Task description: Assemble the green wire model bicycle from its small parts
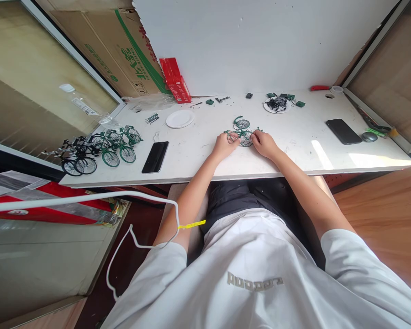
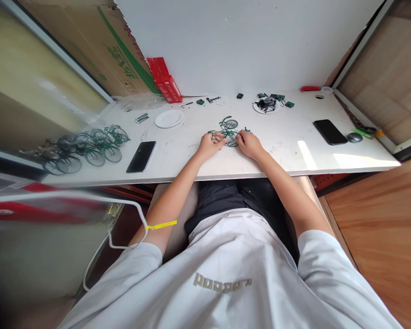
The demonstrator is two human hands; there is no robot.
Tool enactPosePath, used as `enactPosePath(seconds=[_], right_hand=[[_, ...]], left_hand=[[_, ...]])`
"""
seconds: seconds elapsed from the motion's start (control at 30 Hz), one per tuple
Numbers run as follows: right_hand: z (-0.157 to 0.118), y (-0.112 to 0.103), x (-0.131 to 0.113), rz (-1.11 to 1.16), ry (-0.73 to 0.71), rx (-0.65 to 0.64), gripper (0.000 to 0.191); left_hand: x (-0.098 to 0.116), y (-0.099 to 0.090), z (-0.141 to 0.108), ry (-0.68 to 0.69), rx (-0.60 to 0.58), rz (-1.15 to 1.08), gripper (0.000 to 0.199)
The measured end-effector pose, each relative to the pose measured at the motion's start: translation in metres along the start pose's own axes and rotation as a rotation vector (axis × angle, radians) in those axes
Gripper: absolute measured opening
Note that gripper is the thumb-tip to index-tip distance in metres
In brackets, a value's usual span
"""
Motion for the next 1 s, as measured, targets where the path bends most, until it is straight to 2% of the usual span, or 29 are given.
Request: enactPosePath(seconds=[0.17,0.43,0.77,1.0], right_hand=[[0.0,-0.001,-0.001,-0.006,0.02,-0.017,0.03],[0.0,-0.001,-0.002,-0.014,0.02,-0.013,0.028],[0.001,0.002,0.003,-0.004,0.001,0.005,0.028],[0.001,0.003,0.003,0.001,0.003,0.005,0.028]], left_hand=[[0.006,-0.001,-0.003,-0.02,0.002,-0.01,0.029],[0.005,-0.001,-0.002,-0.016,0.002,-0.021,0.032],[-0.014,0.002,0.004,0.052,-0.004,0.04,0.02],[-0.017,0.002,0.005,0.056,0.001,0.046,0.023]])
Point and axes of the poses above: each hand's wrist, its own z-axis towards the middle knuckle, its own y-axis out of the palm, x = y × z, the point moved 1 cm from there along z, towards the middle knuckle, and after that the axes turned 6 degrees about x, right-handed, at the moved point
